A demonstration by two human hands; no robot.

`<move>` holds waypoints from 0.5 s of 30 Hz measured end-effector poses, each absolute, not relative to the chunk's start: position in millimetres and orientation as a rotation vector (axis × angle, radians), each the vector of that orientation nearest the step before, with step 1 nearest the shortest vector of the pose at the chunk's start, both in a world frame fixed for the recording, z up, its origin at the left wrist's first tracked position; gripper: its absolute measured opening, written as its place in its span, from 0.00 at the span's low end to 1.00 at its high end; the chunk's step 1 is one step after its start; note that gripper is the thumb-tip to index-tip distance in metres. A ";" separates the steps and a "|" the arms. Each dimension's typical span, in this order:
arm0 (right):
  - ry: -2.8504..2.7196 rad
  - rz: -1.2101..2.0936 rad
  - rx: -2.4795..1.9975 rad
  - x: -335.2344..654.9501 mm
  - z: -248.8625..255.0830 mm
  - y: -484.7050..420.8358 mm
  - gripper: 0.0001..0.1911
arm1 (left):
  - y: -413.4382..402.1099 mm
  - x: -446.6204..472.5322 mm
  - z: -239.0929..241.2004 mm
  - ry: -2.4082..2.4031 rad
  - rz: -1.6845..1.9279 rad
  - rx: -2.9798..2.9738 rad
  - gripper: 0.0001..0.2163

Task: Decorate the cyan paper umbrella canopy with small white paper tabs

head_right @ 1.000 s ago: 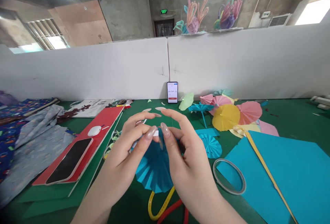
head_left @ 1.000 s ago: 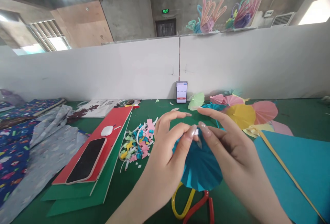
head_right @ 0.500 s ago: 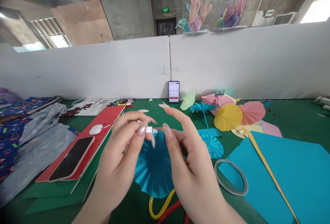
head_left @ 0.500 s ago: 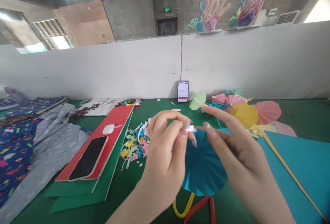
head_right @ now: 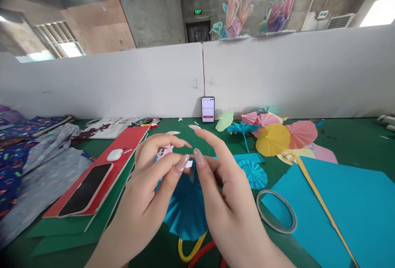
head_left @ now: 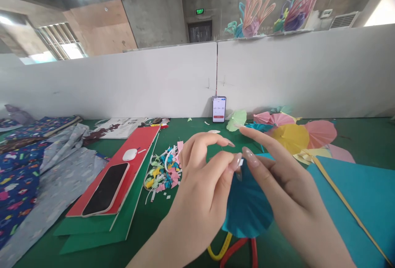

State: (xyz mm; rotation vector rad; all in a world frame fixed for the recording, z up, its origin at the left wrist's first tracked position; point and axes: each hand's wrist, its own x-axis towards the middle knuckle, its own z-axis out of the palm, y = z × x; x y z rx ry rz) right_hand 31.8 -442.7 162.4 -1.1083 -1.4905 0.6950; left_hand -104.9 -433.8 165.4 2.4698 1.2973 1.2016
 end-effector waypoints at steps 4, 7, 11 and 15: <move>-1.516 0.701 -1.110 32.1 160.9 -443.8 0.18 | -430.1 -103.7 164.4 1.312 1.213 2.498 0.09; -1.538 0.696 -1.102 31.8 159.8 -443.3 0.19 | -430.7 -101.9 163.2 1.352 1.240 2.520 0.09; -1.549 0.659 -1.107 31.9 158.9 -442.4 0.21 | -433.2 -97.9 160.6 1.431 1.301 2.549 0.09; -1.550 0.647 -1.119 32.3 159.3 -442.4 0.21 | -434.2 -96.4 159.3 1.451 1.304 2.555 0.09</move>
